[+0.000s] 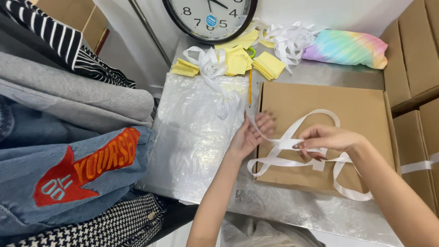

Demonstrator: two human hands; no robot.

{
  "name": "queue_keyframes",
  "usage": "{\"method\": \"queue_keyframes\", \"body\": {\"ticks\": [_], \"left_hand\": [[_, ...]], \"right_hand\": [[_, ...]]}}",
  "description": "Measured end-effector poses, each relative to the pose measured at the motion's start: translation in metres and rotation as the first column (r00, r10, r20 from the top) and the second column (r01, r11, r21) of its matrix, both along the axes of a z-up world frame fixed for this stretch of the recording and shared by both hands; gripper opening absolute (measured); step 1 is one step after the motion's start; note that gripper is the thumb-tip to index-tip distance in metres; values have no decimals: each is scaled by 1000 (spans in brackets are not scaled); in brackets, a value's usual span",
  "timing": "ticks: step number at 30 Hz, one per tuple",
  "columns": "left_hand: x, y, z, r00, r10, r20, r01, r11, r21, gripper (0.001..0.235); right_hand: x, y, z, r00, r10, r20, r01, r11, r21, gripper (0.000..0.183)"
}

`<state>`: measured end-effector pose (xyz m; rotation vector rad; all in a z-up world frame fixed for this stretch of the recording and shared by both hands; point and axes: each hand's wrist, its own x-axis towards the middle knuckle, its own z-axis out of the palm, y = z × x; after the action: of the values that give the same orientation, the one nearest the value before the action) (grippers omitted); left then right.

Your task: Folding a black garment, placing it in a plastic bag, putting it into a cardboard box, and tying a decorative ribbon around the box.

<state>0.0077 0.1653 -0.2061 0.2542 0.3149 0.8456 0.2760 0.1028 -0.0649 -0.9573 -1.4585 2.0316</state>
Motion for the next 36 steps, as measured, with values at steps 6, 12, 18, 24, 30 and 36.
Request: {"method": "queue_keyframes", "body": {"ticks": [6,12,18,24,30,36], "left_hand": [[-38,30,20,913,374,-165,-403,890,-214,40],[-83,36,34,764,491,-419,-601,778,-182,44],[-74,3,65,672,236,-702,-28,956,294,39],[-15,-45,81,841,-132,-525,418,774,476,25],[-53,-55,70,684,-445,-578,704,611,363,31],[-66,-23,50,910,-135,-392,166,985,47,97]], "right_hand": [[72,-15,3,594,101,798,-20,994,-110,39],[153,-25,-5,-336,72,939,265,964,21,48],[137,-14,-14,61,-526,848,-56,847,529,45],[-37,6,-7,845,-534,-25,532,844,-68,20],[-92,57,-57,753,-610,-245,470,760,-449,21],[-98,12,-23,969,-212,-127,195,972,-130,20]]}}
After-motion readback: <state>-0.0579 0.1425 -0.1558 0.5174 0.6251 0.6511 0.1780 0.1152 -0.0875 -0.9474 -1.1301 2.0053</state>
